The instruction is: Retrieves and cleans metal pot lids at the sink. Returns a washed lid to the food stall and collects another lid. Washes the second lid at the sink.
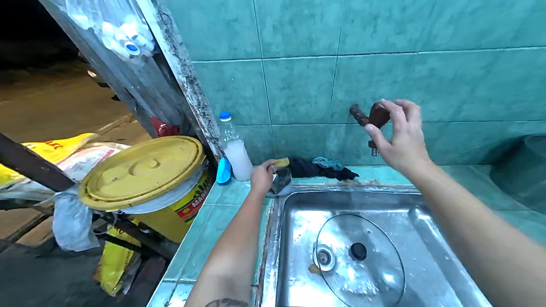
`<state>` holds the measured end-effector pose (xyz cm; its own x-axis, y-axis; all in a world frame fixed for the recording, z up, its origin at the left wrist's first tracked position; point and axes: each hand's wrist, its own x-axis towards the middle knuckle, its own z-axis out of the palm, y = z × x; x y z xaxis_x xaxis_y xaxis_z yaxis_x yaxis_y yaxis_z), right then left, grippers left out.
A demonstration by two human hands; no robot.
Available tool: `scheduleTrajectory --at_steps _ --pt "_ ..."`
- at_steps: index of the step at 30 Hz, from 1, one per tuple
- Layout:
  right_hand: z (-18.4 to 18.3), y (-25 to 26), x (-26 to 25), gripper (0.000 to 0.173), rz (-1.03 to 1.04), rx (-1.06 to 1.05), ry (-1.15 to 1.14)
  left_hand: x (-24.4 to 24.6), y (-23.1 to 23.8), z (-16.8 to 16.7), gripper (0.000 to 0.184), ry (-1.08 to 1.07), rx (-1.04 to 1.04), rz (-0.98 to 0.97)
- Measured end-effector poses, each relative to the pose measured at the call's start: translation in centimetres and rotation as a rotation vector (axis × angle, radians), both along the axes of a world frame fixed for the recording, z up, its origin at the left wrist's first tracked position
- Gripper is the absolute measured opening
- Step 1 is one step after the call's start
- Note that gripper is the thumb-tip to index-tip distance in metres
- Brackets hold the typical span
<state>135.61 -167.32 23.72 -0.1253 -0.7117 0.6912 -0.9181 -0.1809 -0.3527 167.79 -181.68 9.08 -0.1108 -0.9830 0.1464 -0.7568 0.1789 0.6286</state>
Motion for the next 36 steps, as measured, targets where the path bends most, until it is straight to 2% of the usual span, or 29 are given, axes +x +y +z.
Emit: scheduleTrajectory --at_steps 3,5,7,9,13,14,19,25,28,31,34,36 --pt "1.8 -3.0 -0.2 0.051 0.035 0.086 -0.007 1.0 -0.2 2.1 0.036 0.215 -0.178 0.136" --pt "2.6 -3.7 -0.2 0.037 0.019 0.101 -0.044 1.7 -0.2 2.5 0.034 0.179 -0.316 0.126" --pt "2.8 -3.9 -0.2 0.026 0.005 0.108 -0.064 2.2 0.0 1.2 0.029 0.032 -0.368 0.037" --pt "2.8 -4.0 -0.3 0.022 0.014 0.098 -0.071 2.2 0.3 -0.5 0.029 -0.103 -0.227 -0.029" --pt "3.2 -4.0 -0.3 0.018 0.035 0.112 -0.099 1.5 0.3 -2.2 0.071 -0.244 0.073 -0.025" --pt "3.3 -4.0 -0.4 0.018 0.045 0.117 -0.106 1.2 0.1 -2.3 0.075 -0.276 0.109 -0.022" --pt "3.5 -3.9 -1.0 0.015 0.103 0.152 -0.149 0.0 -0.9 -2.7 0.047 -0.366 0.083 -0.046" --pt "3.4 -4.4 -1.8 0.013 0.208 0.150 -0.205 -1.4 -0.5 -2.3 0.045 -0.250 0.048 -0.006" --pt "3.4 -4.6 -2.2 0.013 0.249 0.160 -0.217 -0.8 -0.3 -0.8 0.035 -0.052 0.023 0.079" --pt "3.4 -4.7 -2.4 0.011 0.261 0.149 -0.211 -1.4 1.1 1.5 0.037 0.153 -0.152 0.165" --pt "3.4 -4.7 -2.4 0.011 0.269 0.148 -0.216 -4.4 3.6 3.0 0.042 0.281 -0.250 0.036" --pt "3.4 -4.7 -2.3 0.011 0.274 0.155 -0.226 -7.5 5.7 3.2 0.039 0.311 -0.150 -0.142"
